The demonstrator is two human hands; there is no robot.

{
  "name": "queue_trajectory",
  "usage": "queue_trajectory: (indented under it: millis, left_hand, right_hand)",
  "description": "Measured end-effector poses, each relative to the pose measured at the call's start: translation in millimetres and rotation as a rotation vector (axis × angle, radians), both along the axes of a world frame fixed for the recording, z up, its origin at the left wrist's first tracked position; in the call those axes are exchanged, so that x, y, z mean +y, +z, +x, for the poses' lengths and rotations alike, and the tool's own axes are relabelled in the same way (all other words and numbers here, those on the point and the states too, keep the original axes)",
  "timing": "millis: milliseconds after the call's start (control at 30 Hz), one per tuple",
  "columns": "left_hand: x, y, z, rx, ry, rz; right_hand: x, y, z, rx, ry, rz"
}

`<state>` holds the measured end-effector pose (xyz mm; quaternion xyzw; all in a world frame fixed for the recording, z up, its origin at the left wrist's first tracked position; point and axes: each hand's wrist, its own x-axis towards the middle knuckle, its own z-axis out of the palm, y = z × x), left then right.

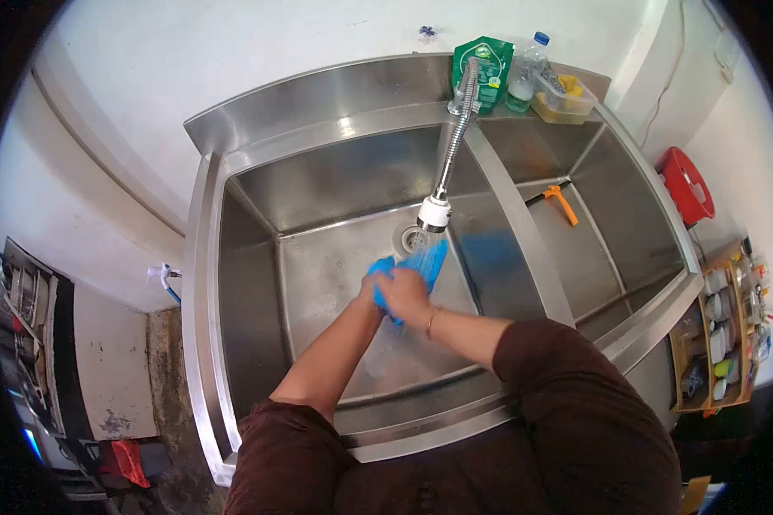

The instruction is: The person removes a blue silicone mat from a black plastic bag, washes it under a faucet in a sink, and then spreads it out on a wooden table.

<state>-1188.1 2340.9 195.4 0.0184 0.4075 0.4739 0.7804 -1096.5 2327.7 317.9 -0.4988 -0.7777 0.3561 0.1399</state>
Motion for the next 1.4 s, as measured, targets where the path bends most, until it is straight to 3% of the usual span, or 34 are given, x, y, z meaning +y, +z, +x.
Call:
queue_trajectory:
  millis: [67, 133, 167, 200, 267, 300, 367, 400, 467, 533, 567, 600, 633, 667, 733, 833, 900, 967, 1033, 1067, 1100, 1133, 1167, 1233, 1267, 1300, 1333, 1367, 1400]
  left_hand:
    - [3, 17, 6, -0.097, 0.003, 0.042]
    - [-11, 79, 49, 0.178, 0.047, 0.025]
    - [-12, 77, 60, 0.165, 0.048, 0.026]
    - [-19, 71, 71, 0.381, 0.313, 0.006]
    - [-29, 65, 82, 0.832, 0.843, -0.033]
    - [-29, 65, 77, 0.845, 0.84, -0.03]
    - [-33, 62, 64, 0.642, 0.544, 0.041]
    - [-30, 64, 57, 0.532, 0.403, 0.084]
    - [-14, 70, 49, 0.301, 0.119, 0.18]
    - [-14, 90, 67, 0.409, 0.079, 0.156]
    - [-17, 96, 71, 0.528, 0.026, 0.131]
    - [-12, 86, 65, 0.432, 0.266, -0.014]
    - [-9, 75, 49, 0.432, 0.271, -0.006]
    - [-7, 60, 25, 0.299, 0.364, 0.048]
    - [-10, 42, -3, 0.126, 0.439, 0.103]
    - [-13, 27, -20, 0.03, 0.26, 0.128]
    - [-6, 9, -16, -0.002, 0.169, 0.165]
    - [5, -2, -1, -0.01, 0.128, 0.212]
    - [1, 28, 18, 0.011, 0.124, 0.221]
    - [-9, 73, 33, 0.193, 0.118, 0.205]
    - [-15, 97, 44, 0.366, 0.11, 0.185]
    - [-14, 67, 38, 0.547, 0.053, 0.395]
    - [-17, 78, 36, 0.542, 0.052, 0.404]
    - [-27, 110, 35, 0.196, 0.12, 0.152]
    - [-29, 84, 36, 0.026, 0.351, 0.072]
    - [-25, 47, 30, 0.028, 0.347, 0.067]
    - [-19, 12, 20, -0.176, 0.314, 0.225]
    - [-16, -4, 14, -0.377, 0.278, 0.382]
    - [-16, 15, 24, -0.373, 0.276, 0.381]
  right_hand:
    - [35, -5, 25, 0.041, -0.123, -0.119]
    - [44, -19, 29, 0.067, -0.248, -0.246]
    - [33, -30, 22, 0.124, -0.284, -0.307]
    - [18, -38, 16, 0.183, -0.323, -0.372]
    - [-25, -16, -3, 0.115, -0.122, -0.115]
    - [-22, -15, -7, 0.128, -0.124, -0.119]
    - [-13, -13, -14, 0.324, -0.189, -0.305]
    - [9, -28, -7, 0.213, -0.239, -0.174]
    - [62, -30, 33, 0.215, -0.197, -0.5]
    - [93, -56, 60, 0.494, -0.225, -0.794]
    - [85, -65, 55, 0.492, -0.231, -0.806]
    - [74, -71, 44, 0.545, -0.194, -0.803]
    - [68, -72, 33, 0.597, -0.146, -0.789]
    - [60, -63, 24, 0.153, 0.1, -0.269]
    - [7, -10, -2, 0.155, -0.073, 0.019]
    - [-21, -7, -5, 0.186, 0.101, -0.093]
    - [-7, -27, -1, 0.15, 0.061, -0.01]
    - [27, -43, 7, -0.247, 0.048, 0.135]
    - [53, -54, 22, -0.158, -0.54, -0.291]
    - [63, -49, 26, -0.157, -0.538, -0.292]
    - [68, -40, 34, 0.311, -0.282, -0.764]
    - [70, -35, 41, 0.788, 0.009, -1.202]
    - [69, -35, 37, 0.786, 0.007, -1.192]
    - [53, -39, 10, 0.308, 0.037, -0.428]
    - [34, -26, 1, 0.313, 0.032, -0.433]
    - [10, 4, -4, 0.176, -0.027, -0.274]
    - [-2, 20, -6, 0.036, -0.081, -0.113]
    - [6, 10, -3, 0.037, -0.081, -0.114]
    - [24, -12, 1, -0.011, -0.249, -0.134]
